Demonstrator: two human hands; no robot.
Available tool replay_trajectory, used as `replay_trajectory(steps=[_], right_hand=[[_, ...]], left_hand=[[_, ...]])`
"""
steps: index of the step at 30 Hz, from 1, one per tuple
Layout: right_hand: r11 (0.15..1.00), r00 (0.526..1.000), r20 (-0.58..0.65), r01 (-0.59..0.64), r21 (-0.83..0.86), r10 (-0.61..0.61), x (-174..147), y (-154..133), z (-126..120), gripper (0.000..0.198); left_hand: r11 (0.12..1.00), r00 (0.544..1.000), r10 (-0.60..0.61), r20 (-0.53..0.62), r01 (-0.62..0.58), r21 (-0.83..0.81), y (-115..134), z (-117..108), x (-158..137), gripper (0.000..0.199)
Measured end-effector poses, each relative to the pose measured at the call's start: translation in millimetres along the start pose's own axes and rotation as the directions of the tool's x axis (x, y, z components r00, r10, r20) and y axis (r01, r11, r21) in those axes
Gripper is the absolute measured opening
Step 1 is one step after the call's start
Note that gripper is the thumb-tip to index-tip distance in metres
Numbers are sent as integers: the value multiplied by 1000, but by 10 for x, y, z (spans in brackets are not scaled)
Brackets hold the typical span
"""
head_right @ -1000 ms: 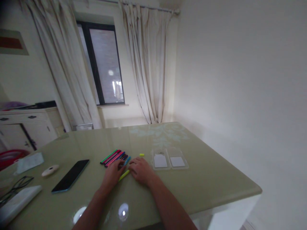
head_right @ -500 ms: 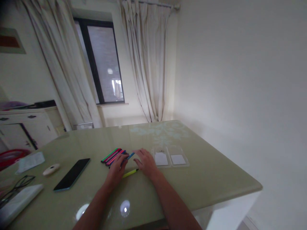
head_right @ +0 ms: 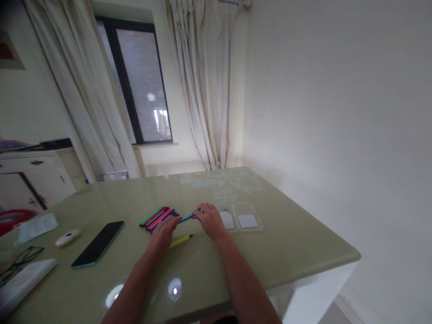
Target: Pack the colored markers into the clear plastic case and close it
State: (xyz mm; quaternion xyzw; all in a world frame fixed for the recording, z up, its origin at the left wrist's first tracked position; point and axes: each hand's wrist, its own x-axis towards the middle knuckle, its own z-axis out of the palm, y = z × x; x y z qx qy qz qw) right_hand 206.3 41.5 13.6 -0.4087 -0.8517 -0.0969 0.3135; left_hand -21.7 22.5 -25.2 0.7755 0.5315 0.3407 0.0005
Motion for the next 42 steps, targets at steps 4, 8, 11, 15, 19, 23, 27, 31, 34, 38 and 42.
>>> replay_trajectory(steps=[4, 8, 11, 15, 19, 23, 27, 31, 34, 38, 42], right_hand=[[987, 984, -96, -145, 75, 152, -44, 202, -74, 19], [952, 945, -115, -305, 29, 306, -70, 315, -85, 18], [961, 961, 55, -265, -84, 270, -9, 151, 33, 12], [954, 942, 204, -226, -197, 265, 70, -138, 180, 12], [933, 918, 254, -237, -270, 306, 68, -232, 188, 21], [923, 903, 272, -255, -287, 334, 66, -225, 179, 26], [916, 899, 253, -285, -284, 358, 50, -214, 178, 26], [935, 928, 171, -296, -198, 330, -5, -230, 163, 22], [979, 976, 96, -187, -84, 194, -28, -275, 187, 30], [998, 996, 67, -51, -28, 52, -32, -318, 250, 26], [995, 993, 63, 95, 17, -95, -39, -291, 254, 13]], left_hand=[[999, 997, -48, -67, 47, -12, -227, -81, -29, 41], [996, 988, -93, -127, 91, -22, -423, -226, -94, 41], [1000, 998, -31, -60, 31, -2, -320, -217, -136, 34], [999, 996, 9, 87, -14, 52, -61, -180, -167, 31], [999, 996, -38, 86, 36, 28, -20, -231, -142, 36], [965, 973, -222, -69, 229, 131, -150, -259, -126, 28], [937, 959, -279, -42, 281, 206, -218, -258, -162, 18], [929, 958, -281, -54, 285, 235, -187, -279, -162, 15], [974, 983, -153, -106, 168, 153, -152, -280, -125, 14], [999, 989, -37, -146, 39, 15, -98, -204, -98, 17], [996, 997, 73, -38, -71, 50, -26, -108, -118, 22]])
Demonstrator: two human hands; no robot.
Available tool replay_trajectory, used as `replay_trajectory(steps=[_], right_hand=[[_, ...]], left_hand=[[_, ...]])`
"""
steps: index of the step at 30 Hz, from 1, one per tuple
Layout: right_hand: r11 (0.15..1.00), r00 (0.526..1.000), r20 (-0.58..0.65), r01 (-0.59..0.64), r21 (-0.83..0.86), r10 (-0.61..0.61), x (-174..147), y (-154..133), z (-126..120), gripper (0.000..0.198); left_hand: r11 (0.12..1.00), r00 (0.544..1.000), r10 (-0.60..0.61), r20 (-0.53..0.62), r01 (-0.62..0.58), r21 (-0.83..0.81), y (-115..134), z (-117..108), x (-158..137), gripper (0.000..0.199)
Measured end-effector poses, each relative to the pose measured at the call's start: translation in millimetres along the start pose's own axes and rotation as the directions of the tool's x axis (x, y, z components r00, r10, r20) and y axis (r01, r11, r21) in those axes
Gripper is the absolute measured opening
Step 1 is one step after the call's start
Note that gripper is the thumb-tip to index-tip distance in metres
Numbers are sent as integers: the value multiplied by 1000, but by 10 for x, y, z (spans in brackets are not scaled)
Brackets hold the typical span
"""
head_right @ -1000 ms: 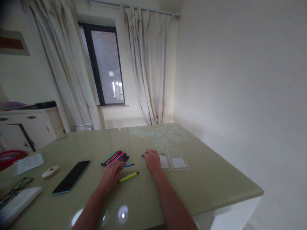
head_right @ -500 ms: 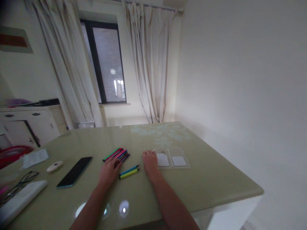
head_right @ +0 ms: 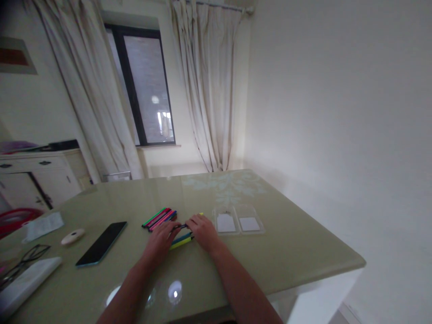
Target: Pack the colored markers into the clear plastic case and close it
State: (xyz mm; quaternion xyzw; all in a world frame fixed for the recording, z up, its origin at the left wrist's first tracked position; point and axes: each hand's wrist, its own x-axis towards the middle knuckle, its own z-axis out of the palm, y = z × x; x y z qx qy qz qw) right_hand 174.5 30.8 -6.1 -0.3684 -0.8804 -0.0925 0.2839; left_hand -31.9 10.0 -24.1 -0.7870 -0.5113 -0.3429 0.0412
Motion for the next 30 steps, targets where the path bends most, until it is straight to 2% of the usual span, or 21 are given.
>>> replay_trajectory(steps=[2, 3, 5, 7, 9, 11, 14, 18, 20, 23, 25, 28, 30], right_hand=[[998, 998, -25, 61, 31, -60, -15, 68, -42, 13], [998, 998, -54, 43, 42, -41, -27, 124, -74, 14], [993, 986, -133, -94, 64, 102, -63, 272, -152, 17], [955, 937, -191, -279, 96, 293, -107, 431, -225, 20], [908, 893, -168, -406, 98, 418, -140, 540, -266, 22], [882, 876, -101, -468, 56, 472, -145, 557, -263, 23], [881, 882, -4, -472, -42, 472, -105, 441, -210, 22], [883, 886, 62, -448, -139, 459, -67, 275, -145, 21], [886, 887, 95, -433, -164, 451, -78, 255, -120, 22], [889, 887, 130, -416, -194, 443, -105, 271, -90, 24], [879, 877, 141, -427, -211, 460, -111, 279, -83, 25], [866, 865, 130, -454, -210, 485, -93, 254, -94, 21], [874, 874, 104, -454, -172, 474, -70, 211, -104, 19]], left_hand=[[999, 999, 18, 36, -20, 51, -7, 6, -13, 22], [998, 1000, -1, 31, -1, 68, -33, -5, -18, 23], [994, 997, -79, -12, 79, 76, -123, -47, -23, 26], [984, 984, -165, -69, 169, 51, -225, -94, -24, 31], [983, 979, -179, -98, 181, 8, -280, -119, -22, 34], [992, 989, -127, -78, 125, -30, -261, -114, -24, 34], [995, 997, -82, 8, 82, -55, -136, -78, -36, 28], [992, 985, -103, 136, 113, -63, -30, -73, -36, 23], [989, 984, -138, 113, 144, -41, -54, -95, -26, 26], [962, 963, -266, -45, 268, 54, -148, -131, -31, 27], [932, 937, -332, -106, 343, 119, -205, -145, -50, 25], [913, 929, -364, -70, 371, 170, -234, -155, -79, 19], [910, 927, -375, -29, 374, 180, -217, -160, -87, 13]])
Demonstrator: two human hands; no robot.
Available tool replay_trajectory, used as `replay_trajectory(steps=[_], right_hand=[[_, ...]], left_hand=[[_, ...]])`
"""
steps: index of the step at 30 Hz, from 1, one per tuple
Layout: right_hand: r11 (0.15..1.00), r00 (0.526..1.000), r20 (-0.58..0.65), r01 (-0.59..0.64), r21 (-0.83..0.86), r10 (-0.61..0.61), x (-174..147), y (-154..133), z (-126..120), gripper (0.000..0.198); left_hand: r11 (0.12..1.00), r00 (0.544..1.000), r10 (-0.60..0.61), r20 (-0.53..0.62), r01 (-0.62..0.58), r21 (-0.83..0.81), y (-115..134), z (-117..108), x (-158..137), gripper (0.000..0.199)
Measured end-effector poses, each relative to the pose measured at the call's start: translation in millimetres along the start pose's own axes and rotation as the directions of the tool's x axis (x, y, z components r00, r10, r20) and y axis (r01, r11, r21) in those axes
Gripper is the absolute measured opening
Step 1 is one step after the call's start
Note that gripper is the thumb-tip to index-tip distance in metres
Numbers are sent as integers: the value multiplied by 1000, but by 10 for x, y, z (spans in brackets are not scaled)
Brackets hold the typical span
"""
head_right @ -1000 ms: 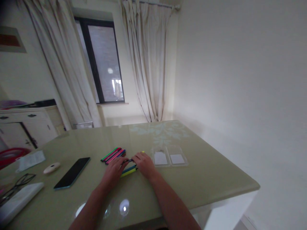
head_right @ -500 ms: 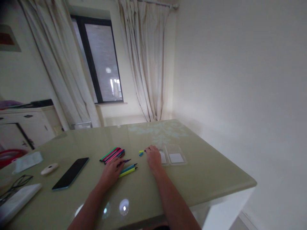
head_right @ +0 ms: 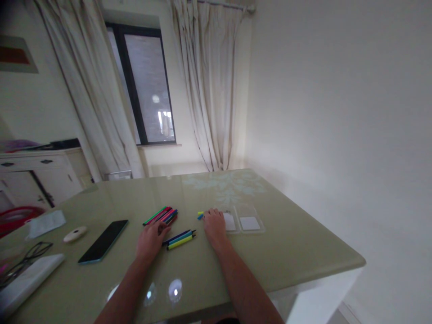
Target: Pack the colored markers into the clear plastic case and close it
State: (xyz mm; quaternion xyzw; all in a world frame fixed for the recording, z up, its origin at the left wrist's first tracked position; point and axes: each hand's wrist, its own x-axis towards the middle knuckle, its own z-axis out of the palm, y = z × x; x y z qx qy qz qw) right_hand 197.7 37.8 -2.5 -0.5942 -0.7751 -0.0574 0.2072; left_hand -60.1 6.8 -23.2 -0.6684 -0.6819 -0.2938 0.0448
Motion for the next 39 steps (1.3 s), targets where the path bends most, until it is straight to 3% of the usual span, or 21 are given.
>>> replay_trajectory(steps=[8, 13, 16, 22, 25, 27, 28, 31, 36, 39], right_hand=[[961, 976, -89, 212, 180, -198, -56, -198, -26, 21], [913, 935, -139, 350, 209, -327, -70, -221, -46, 43], [892, 908, -145, 414, 183, -392, -71, -247, -8, 33], [840, 848, -162, 526, 135, -505, -52, -191, 18, 22], [914, 916, -256, 359, 187, -307, -5, 16, -37, 23], [952, 944, -312, 190, 241, -110, 26, 171, -65, 25], [955, 944, -327, 141, 262, -49, 37, 230, -70, 26], [952, 948, -317, 84, 295, 15, 49, 271, -45, 31], [978, 977, -202, 106, 177, -69, 133, 32, -8, 31], [991, 992, -48, 120, 52, -117, 289, -103, -10, 22]], left_hand=[[1000, 999, -18, 31, 17, 24, 27, -14, 0, 11], [973, 976, 213, -50, -217, -75, 120, -2, 61, 14], [937, 939, 333, -87, -340, -77, 265, 15, 48, 18], [927, 928, 371, 34, -373, 44, 371, -28, -45, 34], [984, 987, 161, 5, -161, 75, 235, -97, -26, 38], [998, 998, -19, -55, 23, 58, 130, -119, 1, 41], [998, 996, -50, -68, 52, 33, 92, -117, 12, 40], [996, 999, 22, -31, -25, -81, 70, -61, 20, 28], [970, 978, 166, 128, -138, -201, 154, 56, 7, 22], [973, 989, 141, 48, -130, -191, 91, 87, 29, 27]])
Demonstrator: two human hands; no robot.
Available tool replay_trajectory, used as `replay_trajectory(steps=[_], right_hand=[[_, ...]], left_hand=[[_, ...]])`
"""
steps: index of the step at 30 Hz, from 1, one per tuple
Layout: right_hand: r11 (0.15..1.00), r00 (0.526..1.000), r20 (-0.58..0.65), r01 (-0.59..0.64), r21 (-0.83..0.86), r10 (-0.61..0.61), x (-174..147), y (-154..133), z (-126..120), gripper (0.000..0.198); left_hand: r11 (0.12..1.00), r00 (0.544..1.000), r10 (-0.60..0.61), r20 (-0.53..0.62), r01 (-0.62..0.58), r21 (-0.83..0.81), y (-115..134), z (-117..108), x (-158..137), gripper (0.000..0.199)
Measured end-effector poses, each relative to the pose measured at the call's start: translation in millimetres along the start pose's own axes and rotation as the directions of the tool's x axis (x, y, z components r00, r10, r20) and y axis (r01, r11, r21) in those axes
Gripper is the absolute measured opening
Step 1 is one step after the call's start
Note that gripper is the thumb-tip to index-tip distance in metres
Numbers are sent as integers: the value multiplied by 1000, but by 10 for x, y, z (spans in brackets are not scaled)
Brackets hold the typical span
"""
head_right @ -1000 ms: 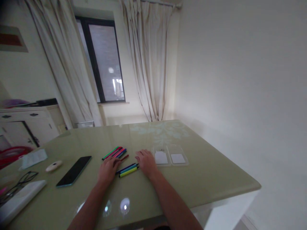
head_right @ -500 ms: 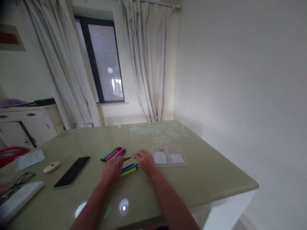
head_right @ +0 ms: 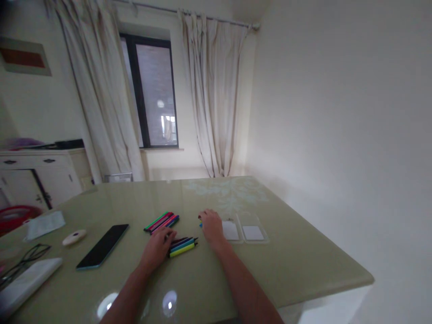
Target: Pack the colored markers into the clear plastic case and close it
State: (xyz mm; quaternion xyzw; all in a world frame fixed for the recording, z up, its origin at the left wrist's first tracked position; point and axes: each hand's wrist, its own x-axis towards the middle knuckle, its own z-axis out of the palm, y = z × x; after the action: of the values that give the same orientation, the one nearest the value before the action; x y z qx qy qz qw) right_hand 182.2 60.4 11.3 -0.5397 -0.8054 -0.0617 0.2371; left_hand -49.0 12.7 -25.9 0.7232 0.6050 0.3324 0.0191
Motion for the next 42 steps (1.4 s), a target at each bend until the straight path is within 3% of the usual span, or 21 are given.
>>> replay_trajectory(steps=[4, 9, 13, 16, 20, 23, 26, 29, 33, 37, 40, 42], right_hand=[[999, 996, 93, 1, -41, 3, 175, -85, 86, 18], [999, 997, 69, -17, -40, 20, 98, -103, 150, 18], [998, 997, -57, -51, 25, 53, -43, -106, 77, 19], [995, 993, -118, -6, 95, 18, -109, -176, 39, 23], [980, 987, -116, 129, 149, -112, -144, -269, 45, 30], [982, 986, -132, 120, 142, -102, -145, -250, 46, 20], [966, 978, -125, 190, 174, -169, -143, -204, 60, 18], [945, 964, -96, 262, 197, -247, -149, -211, 104, 17], [934, 947, -103, 317, 166, -303, -170, -305, 138, 14], [918, 924, -119, 377, 120, -364, -161, -330, 105, 15], [943, 944, -152, 311, 119, -292, -136, -161, 42, 15], [979, 972, -205, 149, 142, -118, -131, 30, -16, 17]], left_hand=[[987, 972, -81, -219, 109, 119, -163, -21, -12, 25], [962, 975, -175, -140, 199, 188, -234, -14, -46, 17], [955, 973, -194, -125, 216, 204, -195, -19, -37, 17], [976, 979, -133, -157, 156, 149, -126, -46, -14, 19], [996, 978, 10, -206, -27, -83, -49, -19, 36, 23], [974, 975, -21, -222, -31, -224, -56, 60, 69, 31], [962, 974, -61, -218, -1, -273, -72, 109, 76, 36], [970, 974, -31, -225, -24, -241, -27, 68, 54, 37], [998, 961, 55, -272, -61, -15, 120, -44, 4, 31], [983, 974, 157, -161, -139, 118, 227, -65, -10, 25], [986, 982, 129, -138, -112, 126, 167, -68, 6, 29], [994, 984, 44, -170, -26, 111, 55, -97, 17, 36]])
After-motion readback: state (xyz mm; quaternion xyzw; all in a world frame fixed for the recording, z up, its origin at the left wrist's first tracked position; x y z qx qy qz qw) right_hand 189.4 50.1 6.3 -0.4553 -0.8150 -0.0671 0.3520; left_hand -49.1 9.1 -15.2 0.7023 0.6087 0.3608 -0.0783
